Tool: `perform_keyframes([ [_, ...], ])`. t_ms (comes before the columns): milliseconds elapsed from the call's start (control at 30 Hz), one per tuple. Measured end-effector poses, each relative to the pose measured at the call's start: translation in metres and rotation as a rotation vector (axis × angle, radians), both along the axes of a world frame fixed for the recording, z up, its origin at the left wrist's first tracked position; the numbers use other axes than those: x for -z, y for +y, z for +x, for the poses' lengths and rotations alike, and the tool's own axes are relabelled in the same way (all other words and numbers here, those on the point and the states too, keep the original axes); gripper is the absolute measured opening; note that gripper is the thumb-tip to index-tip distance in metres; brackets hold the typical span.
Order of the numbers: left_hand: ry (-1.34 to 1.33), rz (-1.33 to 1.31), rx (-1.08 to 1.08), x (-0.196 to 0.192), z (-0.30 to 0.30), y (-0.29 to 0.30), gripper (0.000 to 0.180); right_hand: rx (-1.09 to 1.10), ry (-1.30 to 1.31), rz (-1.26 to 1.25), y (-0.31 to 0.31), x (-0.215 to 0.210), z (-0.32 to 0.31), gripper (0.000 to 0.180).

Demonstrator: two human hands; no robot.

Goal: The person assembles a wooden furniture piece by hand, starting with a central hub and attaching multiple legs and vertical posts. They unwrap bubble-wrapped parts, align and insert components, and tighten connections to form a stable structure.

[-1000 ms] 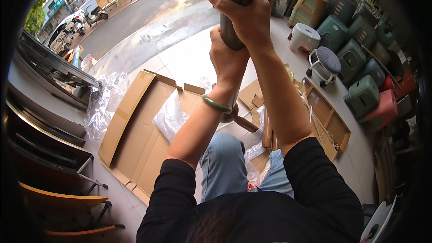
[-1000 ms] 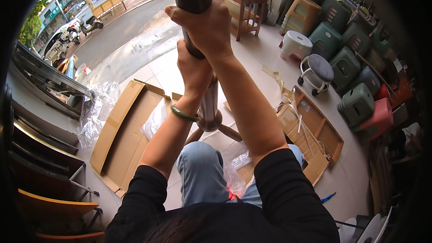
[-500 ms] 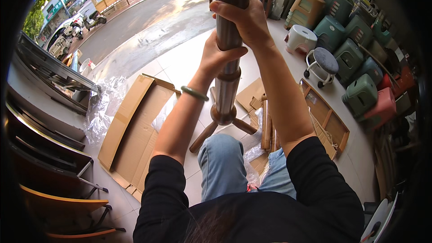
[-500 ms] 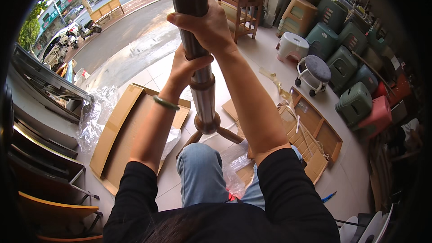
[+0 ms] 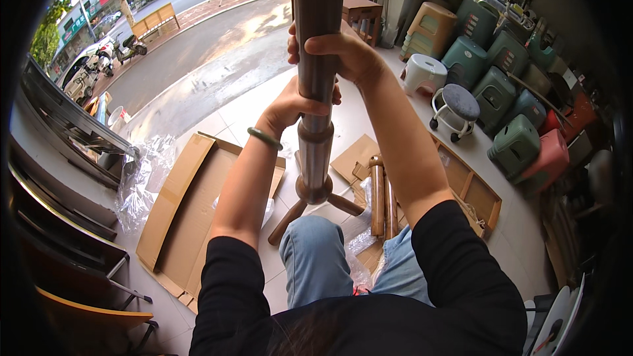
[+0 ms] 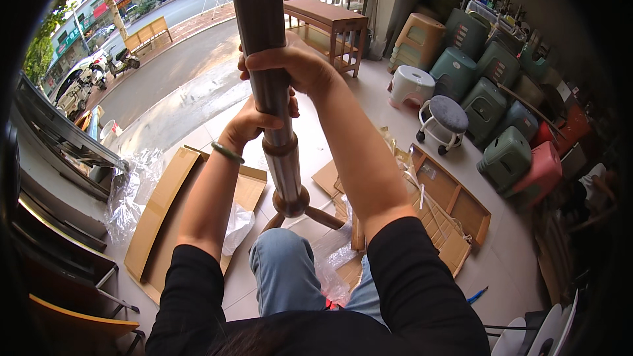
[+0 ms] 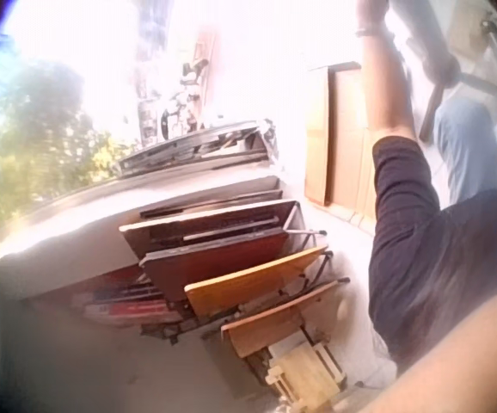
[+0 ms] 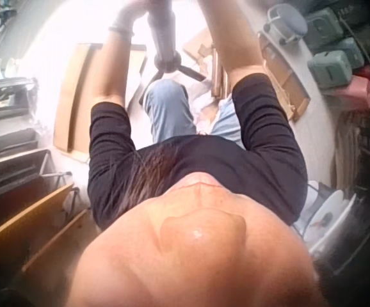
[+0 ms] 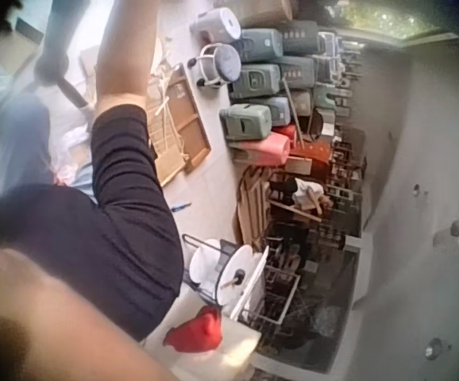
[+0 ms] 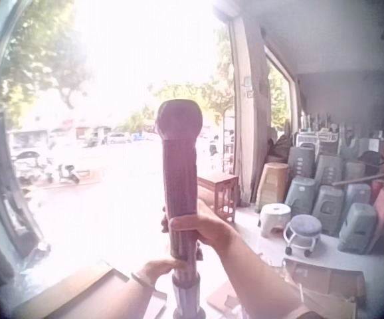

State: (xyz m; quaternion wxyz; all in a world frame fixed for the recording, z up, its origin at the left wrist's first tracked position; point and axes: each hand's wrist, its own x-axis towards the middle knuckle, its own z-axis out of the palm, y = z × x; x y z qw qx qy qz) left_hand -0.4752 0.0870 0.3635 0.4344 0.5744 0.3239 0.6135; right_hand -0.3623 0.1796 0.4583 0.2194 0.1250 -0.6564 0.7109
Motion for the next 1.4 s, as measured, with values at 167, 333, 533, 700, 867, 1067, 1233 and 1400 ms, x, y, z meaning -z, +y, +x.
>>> perform_keyframes([
  [167,-0.033,-0.035,-1.129,0.007,0.077,-0.009,0.059,0.923,0.214,0.272,-0.046,0.013,-0.006,0.042],
  [333,0.007,0.074,-0.613,0.018,0.034,0.0,0.048,0.857,0.096,0.24,-0.046,0.012,0.0,0.049],
  [533,-0.029,0.007,-0.011,0.011,-0.004,0.0,0.055,-0.066,-0.018,-0.119,-0.01,-0.001,0.006,0.045],
  [700,0.061,0.025,-1.159,0.01,0.078,-0.012,0.059,0.903,0.209,0.24,-0.047,0.016,-0.01,0.047],
  [867,0.026,-0.01,-0.511,0.01,0.031,-0.006,0.045,0.973,0.148,0.26,-0.054,0.02,-0.007,0.052],
  [1067,-0.025,0.012,-0.097,0.012,0.0,-0.004,0.05,0.041,-0.018,-0.032,-0.014,0.009,0.007,0.043],
  [1233,0.035,0.051,-1.195,0.023,0.077,-0.006,0.056,0.851,0.1,0.161,-0.045,0.035,-0.009,0.046],
  [1400,0.097,0.076,-0.712,0.03,0.038,-0.003,0.044,0.969,0.217,0.332,-0.044,0.032,-0.008,0.049],
])
